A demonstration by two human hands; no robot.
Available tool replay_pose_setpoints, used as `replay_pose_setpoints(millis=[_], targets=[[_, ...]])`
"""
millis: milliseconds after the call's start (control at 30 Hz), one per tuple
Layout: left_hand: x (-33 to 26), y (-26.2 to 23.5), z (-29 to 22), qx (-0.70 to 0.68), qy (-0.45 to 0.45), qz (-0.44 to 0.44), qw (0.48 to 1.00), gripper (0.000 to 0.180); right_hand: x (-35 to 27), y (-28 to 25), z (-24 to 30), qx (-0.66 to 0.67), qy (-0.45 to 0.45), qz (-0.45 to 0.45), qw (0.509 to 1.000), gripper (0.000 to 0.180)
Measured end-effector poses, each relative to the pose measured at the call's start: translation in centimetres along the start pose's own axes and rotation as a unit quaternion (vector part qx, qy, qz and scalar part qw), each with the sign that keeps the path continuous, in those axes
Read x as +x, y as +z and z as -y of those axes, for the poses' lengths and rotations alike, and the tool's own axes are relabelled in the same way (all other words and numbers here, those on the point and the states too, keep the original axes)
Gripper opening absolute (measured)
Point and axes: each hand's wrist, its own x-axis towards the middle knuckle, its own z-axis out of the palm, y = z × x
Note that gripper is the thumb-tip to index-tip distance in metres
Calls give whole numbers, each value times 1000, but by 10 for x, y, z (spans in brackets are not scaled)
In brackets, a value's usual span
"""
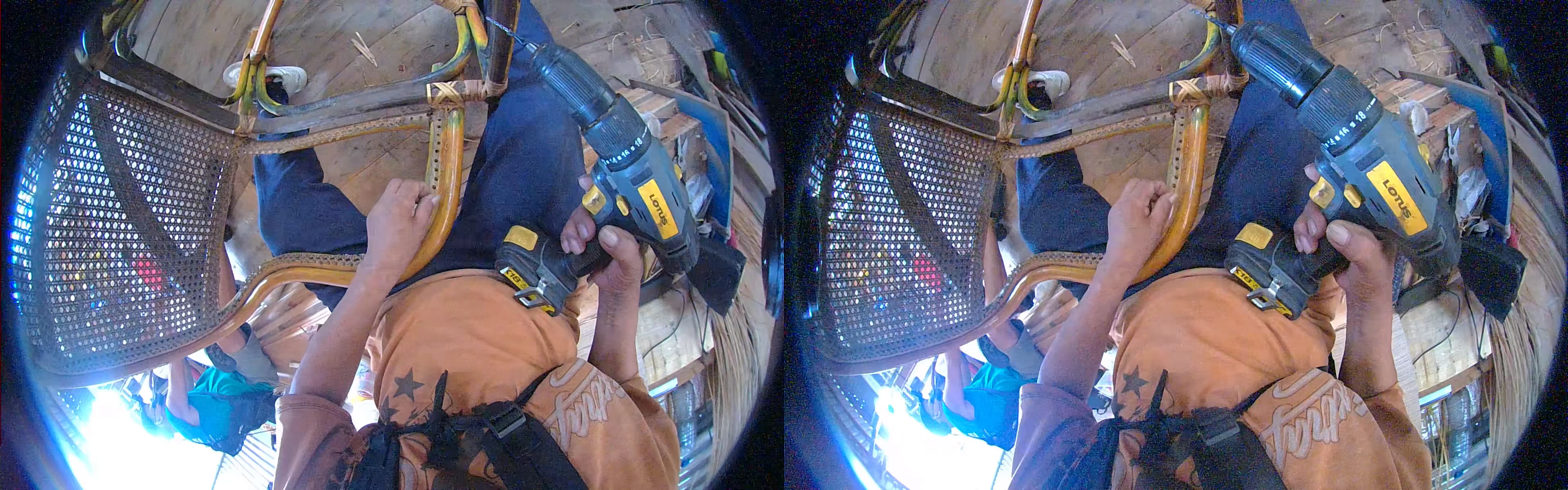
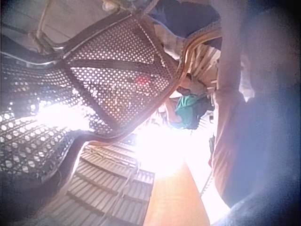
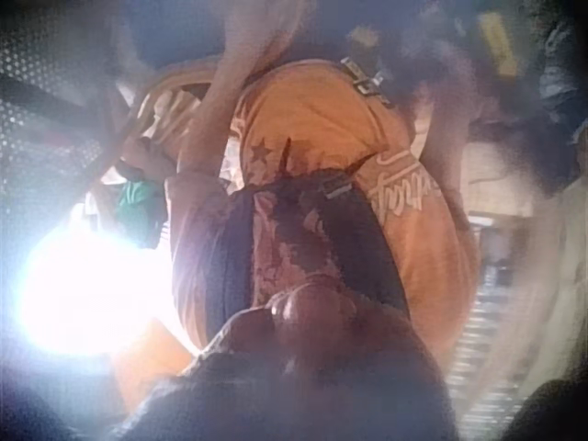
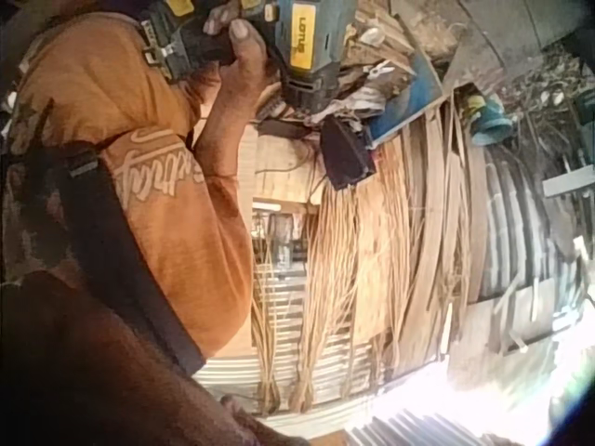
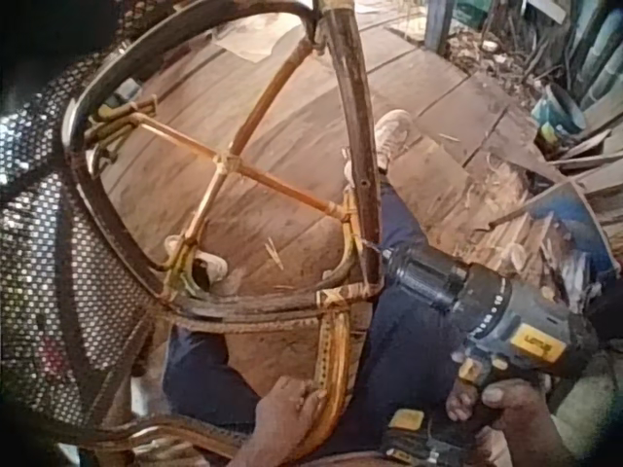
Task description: Using a power drill to attach a plastic reinforcement strip to the frame of a rattan chair.
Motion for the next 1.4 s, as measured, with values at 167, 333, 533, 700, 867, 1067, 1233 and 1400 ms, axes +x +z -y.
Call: replay_pose_setpoints(millis=[167, 333, 533, 700, 867, 1067, 1233, 1400], targets=[[4, 7, 6, 12, 12, 13, 1000, 14, 2, 1, 1, -27, -2, 7, 1000, 71], [-1, 1, 2, -34, 83, 67, 994, 18, 4, 4, 1, -41, 2, 13, 999, 71], [9, -27, 30, -279, -179, 58, 942, 26, 1, 12, 1, -88, 5, 10, 996, 71], [-22, -31, 10, -56, 29, 111, 992, 25, 11, 32, 3, -133, -43, -25, 990, 67], [-47, -17, 16, -54, 82, 57, 994, 29, 13, 36, 14, -180, -12, 15, 983, 64], [-77, -46, -41, -480, -56, 49, 874, 31, -15, 25, 40, -470, 37, 46, 881, 54], [-57, -36, -82, -911, -201, 261, 247, 38, -41, 26, 62, -807, 48, 162, 566, 38], [-59, -20, -81, -921, -186, 275, 205, 47, -37, 55, 50, -700, 105, 131, 694, 30]])
